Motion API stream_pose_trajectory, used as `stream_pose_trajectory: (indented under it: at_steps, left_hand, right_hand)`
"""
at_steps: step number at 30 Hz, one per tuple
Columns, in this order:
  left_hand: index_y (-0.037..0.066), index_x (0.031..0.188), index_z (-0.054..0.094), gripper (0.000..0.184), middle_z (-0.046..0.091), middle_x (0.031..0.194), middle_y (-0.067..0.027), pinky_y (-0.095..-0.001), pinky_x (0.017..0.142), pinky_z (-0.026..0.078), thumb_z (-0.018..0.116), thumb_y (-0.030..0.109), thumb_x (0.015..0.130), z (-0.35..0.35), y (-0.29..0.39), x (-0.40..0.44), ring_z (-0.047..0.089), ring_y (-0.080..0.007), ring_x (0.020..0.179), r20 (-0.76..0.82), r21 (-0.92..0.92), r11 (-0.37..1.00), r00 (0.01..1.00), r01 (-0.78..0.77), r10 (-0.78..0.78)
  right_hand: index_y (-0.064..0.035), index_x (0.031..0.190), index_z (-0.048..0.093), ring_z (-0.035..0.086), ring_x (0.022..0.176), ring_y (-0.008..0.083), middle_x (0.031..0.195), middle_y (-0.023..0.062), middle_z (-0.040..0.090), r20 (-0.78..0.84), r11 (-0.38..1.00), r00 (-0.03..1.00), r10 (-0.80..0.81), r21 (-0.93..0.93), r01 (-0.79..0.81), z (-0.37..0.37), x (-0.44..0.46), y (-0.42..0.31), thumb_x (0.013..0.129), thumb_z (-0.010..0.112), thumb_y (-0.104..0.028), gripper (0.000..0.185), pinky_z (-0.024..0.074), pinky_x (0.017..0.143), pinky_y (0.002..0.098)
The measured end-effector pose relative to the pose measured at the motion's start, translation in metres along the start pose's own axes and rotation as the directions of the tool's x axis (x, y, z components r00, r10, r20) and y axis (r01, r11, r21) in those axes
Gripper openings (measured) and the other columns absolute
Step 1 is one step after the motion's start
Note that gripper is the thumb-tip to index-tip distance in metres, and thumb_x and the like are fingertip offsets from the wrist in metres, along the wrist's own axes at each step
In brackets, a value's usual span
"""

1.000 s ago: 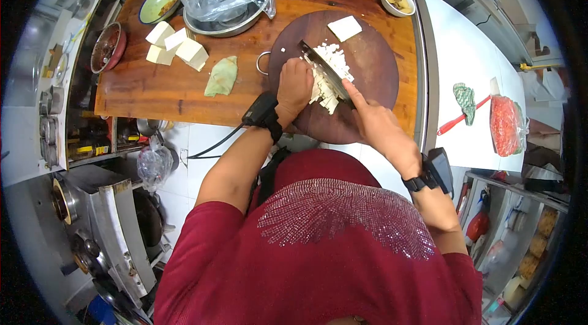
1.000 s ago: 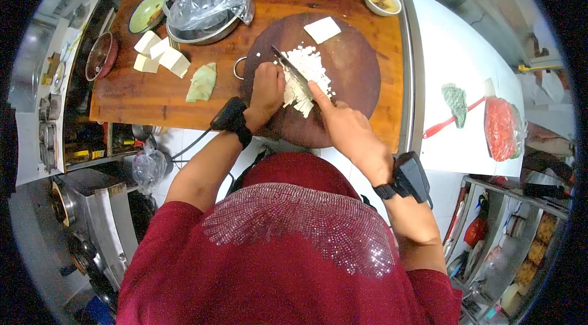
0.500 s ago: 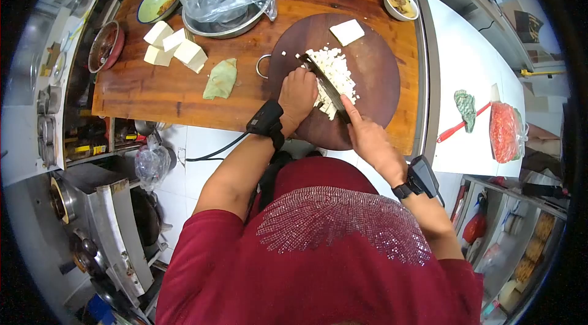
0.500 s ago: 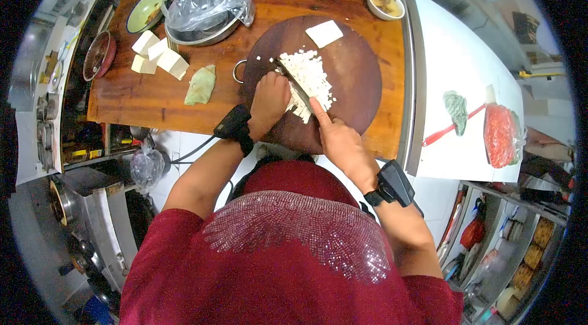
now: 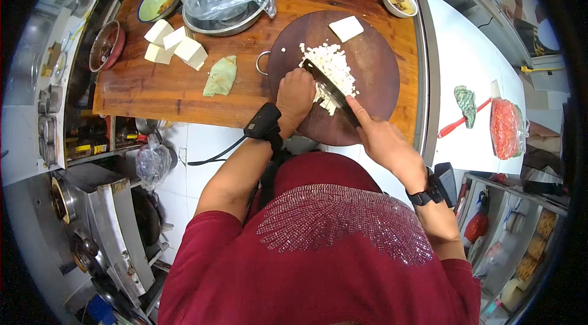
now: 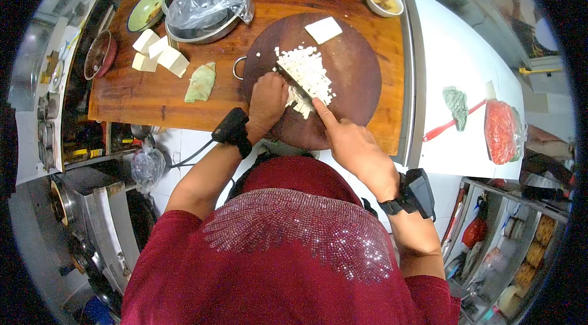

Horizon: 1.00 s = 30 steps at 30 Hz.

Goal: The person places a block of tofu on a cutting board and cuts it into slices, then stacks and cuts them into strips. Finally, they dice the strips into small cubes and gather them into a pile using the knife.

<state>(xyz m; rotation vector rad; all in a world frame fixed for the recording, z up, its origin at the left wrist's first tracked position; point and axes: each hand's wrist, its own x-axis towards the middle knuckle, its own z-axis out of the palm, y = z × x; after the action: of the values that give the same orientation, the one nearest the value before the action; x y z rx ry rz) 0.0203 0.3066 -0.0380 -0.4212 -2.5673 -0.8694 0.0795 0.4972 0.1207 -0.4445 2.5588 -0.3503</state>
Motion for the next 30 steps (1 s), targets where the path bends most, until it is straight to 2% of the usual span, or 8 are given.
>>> stream_pose_trajectory:
  at_steps: [7,13,16,18,22,24,28,30]
  left_hand:
    - [0.004,0.088,0.052,0.013,0.052,0.093,-0.0140,-0.0427,0.075,0.042,0.059,0.012,0.081,0.002,-0.003,0.001,0.051,-0.0333,0.087,0.038,0.060,0.998,0.999,-0.019,0.017]
    - [0.003,0.088,0.052,0.012,0.052,0.092,-0.0147,-0.0438,0.075,0.042,0.059,0.011,0.081,0.000,-0.002,-0.001,0.051,-0.0340,0.085,-0.111,-0.011,0.999,0.993,-0.045,0.044]
    - [0.004,0.086,0.053,0.009,0.053,0.090,-0.0145,-0.0447,0.074,0.042,0.058,0.010,0.081,-0.001,0.001,-0.009,0.051,-0.0339,0.084,-0.153,0.015,0.999,0.988,0.033,-0.031]
    - [0.005,0.085,0.053,0.007,0.054,0.088,-0.0133,-0.0446,0.073,0.041,0.057,0.009,0.081,-0.004,0.003,-0.017,0.052,-0.0335,0.083,0.042,0.057,0.997,0.997,0.059,-0.062]
    - [0.005,0.085,0.053,0.007,0.054,0.087,-0.0122,-0.0441,0.072,0.041,0.057,0.009,0.080,-0.005,0.010,-0.022,0.051,-0.0333,0.083,0.046,0.039,0.999,0.999,-0.019,0.017]
    - [0.005,0.086,0.053,0.009,0.054,0.086,-0.0118,-0.0432,0.071,0.041,0.058,0.011,0.081,-0.009,0.009,-0.020,0.052,-0.0333,0.083,0.100,0.004,0.999,0.994,-0.037,0.036]
    - [0.005,0.088,0.054,0.009,0.054,0.088,-0.0128,-0.0432,0.072,0.042,0.058,0.009,0.081,-0.005,0.006,-0.021,0.051,-0.0335,0.084,0.069,-0.045,0.997,0.995,-0.070,0.073]
    - [0.004,0.089,0.054,0.010,0.054,0.090,-0.0135,-0.0429,0.074,0.042,0.057,0.006,0.080,-0.003,0.003,-0.022,0.052,-0.0338,0.085,-0.077,-0.091,0.994,0.996,-0.053,0.046]
  right_hand:
    - [-0.0258,0.146,0.017,0.061,0.079,0.0431,0.090,0.0262,0.060,-0.124,1.000,0.992,0.001,-0.018,-0.003,0.044,0.023,0.015,0.084,0.045,-0.004,0.071,0.0492,0.070,0.0511]
    - [-0.0262,0.145,0.020,0.062,0.077,0.0428,0.090,0.0261,0.060,-0.190,0.996,0.977,-0.091,-0.035,0.086,0.020,0.015,0.012,0.082,0.047,-0.001,0.072,0.0494,0.068,0.0510]
    - [-0.0258,0.144,0.021,0.062,0.078,0.0430,0.090,0.0268,0.059,-0.160,0.995,0.982,-0.100,-0.016,0.098,0.012,0.001,0.009,0.082,0.046,0.000,0.072,0.0496,0.067,0.0505]
    - [-0.0255,0.144,0.021,0.062,0.078,0.0430,0.090,0.0275,0.059,-0.071,0.998,0.995,-0.063,-0.003,0.063,0.010,-0.004,0.008,0.082,0.045,0.001,0.072,0.0499,0.068,0.0496]
    - [-0.0253,0.144,0.021,0.062,0.076,0.0430,0.089,0.0270,0.059,-0.040,0.999,0.999,-0.019,-0.045,0.017,0.035,0.007,0.014,0.083,0.046,-0.001,0.070,0.0499,0.067,0.0495]
    - [-0.0253,0.144,0.021,0.061,0.074,0.0430,0.088,0.0263,0.059,-0.123,0.999,0.991,-0.049,-0.029,0.045,0.047,0.013,0.018,0.084,0.046,-0.004,0.069,0.0498,0.066,0.0499]
    - [-0.0254,0.144,0.021,0.061,0.073,0.0435,0.086,0.0261,0.059,-0.162,0.993,0.980,-0.113,0.021,0.118,0.033,0.015,0.020,0.085,0.046,-0.006,0.067,0.0498,0.066,0.0501]
    - [-0.0253,0.144,0.021,0.061,0.073,0.0437,0.087,0.0267,0.059,-0.172,0.990,0.975,-0.138,0.008,0.141,0.022,0.008,0.015,0.085,0.046,-0.005,0.067,0.0498,0.066,0.0499]
